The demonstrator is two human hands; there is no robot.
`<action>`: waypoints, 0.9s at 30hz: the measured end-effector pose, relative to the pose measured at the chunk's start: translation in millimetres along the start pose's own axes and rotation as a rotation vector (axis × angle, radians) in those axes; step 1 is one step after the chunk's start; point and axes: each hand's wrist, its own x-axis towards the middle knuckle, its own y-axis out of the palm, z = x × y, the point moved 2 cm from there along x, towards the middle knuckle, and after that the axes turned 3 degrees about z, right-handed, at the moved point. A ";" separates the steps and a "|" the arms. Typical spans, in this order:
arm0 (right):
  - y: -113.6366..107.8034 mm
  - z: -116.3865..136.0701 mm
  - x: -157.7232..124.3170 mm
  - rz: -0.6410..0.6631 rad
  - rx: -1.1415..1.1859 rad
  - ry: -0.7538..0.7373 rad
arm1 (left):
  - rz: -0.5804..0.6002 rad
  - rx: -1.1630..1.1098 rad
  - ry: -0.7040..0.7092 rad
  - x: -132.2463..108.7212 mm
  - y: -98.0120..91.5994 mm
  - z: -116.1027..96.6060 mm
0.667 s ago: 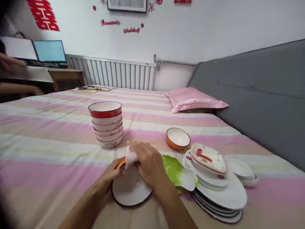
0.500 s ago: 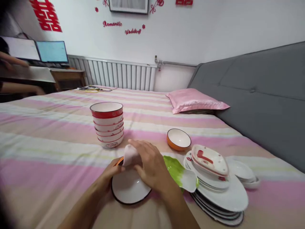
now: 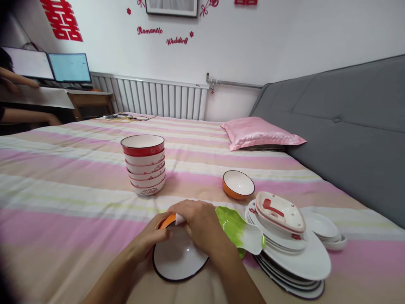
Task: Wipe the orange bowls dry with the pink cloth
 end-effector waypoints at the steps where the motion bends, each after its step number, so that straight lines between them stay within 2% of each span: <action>1: -0.9 -1.9 -0.3 -0.004 0.017 0.004 | 0.000 0.011 0.000 0.7 -0.9 0.6; 8: -3.9 -12.6 1.9 -0.129 0.196 0.067 | -0.099 0.080 0.022 2.0 -8.2 0.8; 15: 3.5 -23.7 4.4 -0.300 0.422 0.156 | -0.196 -0.093 0.134 1.0 -15.5 9.4; 21: 19.9 -29.2 9.2 -0.475 0.594 0.255 | -0.317 -0.254 0.270 -0.9 -16.1 11.9; 27: 46.4 -24.5 12.7 -0.664 0.784 0.378 | -0.456 -0.353 0.383 -4.9 -13.2 8.1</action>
